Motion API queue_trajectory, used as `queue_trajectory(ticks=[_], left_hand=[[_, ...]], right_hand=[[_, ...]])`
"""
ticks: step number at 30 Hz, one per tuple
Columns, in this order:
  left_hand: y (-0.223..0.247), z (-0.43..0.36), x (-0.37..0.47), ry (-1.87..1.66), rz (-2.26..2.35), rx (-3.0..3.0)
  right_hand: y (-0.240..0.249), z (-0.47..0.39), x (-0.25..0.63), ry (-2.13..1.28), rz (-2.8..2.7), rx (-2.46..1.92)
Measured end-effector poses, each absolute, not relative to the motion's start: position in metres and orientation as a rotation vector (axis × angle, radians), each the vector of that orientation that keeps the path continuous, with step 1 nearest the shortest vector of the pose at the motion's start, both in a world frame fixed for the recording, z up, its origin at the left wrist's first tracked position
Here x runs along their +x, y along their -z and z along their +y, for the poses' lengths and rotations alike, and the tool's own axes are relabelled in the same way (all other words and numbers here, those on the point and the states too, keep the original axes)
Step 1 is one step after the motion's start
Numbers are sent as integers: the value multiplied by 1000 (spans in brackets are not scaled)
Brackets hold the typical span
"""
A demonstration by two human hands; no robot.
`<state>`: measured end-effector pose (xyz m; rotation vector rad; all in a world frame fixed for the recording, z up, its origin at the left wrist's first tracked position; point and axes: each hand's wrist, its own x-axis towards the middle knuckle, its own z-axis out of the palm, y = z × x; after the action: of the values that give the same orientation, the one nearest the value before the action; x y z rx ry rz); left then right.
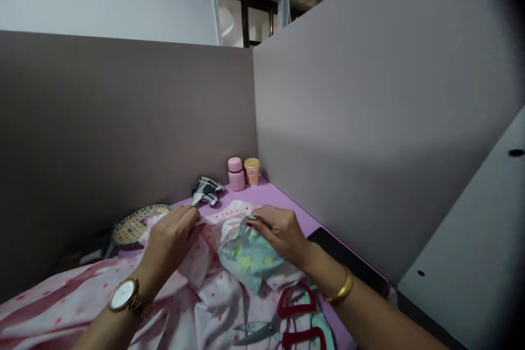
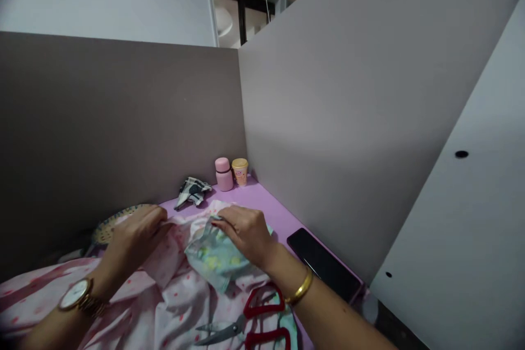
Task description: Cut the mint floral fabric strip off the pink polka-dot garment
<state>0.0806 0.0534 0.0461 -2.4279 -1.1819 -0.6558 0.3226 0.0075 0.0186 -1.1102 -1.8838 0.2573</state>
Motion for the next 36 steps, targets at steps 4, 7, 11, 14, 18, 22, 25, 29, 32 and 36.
queue_trajectory(ticks=[4, 7, 11, 14, 18, 22, 25, 29, 32, 36], left_hand=[[-11, 42, 71, 576, -1302, -2517], [-1, 32, 65, 568, -1358, -2557], [-1, 26, 62, 639, -1343, -2609], [-5, 25, 70, 836, -1214, -2656], [-15, 28, 95, 881, -1163, -2779], [-23, 40, 120, 814, -1326, -2995], [-24, 51, 126, 762, -1407, -3046], [-22, 59, 119, 708, -1440, -3090], [-22, 63, 112, 685, -1482, -3119], [-24, 65, 109, 730, -1552, -3158]], right_hand=[[17, 7, 320, -382, -1888, -1211], [25, 6, 321, -466, -1875, -1221], [22, 3, 322, -600, -1836, -1203], [20, 3, 320, -732, -1766, -1185], [18, 7, 317, -892, -1650, -1149], [15, 14, 319, -1008, -1545, -1112], [16, 18, 325, -1059, -1485, -1094], [17, 17, 336, -1079, -1440, -1093], [15, 15, 341, -1118, -1462, -1099], [14, 21, 346, -1098, -1487, -1142]])
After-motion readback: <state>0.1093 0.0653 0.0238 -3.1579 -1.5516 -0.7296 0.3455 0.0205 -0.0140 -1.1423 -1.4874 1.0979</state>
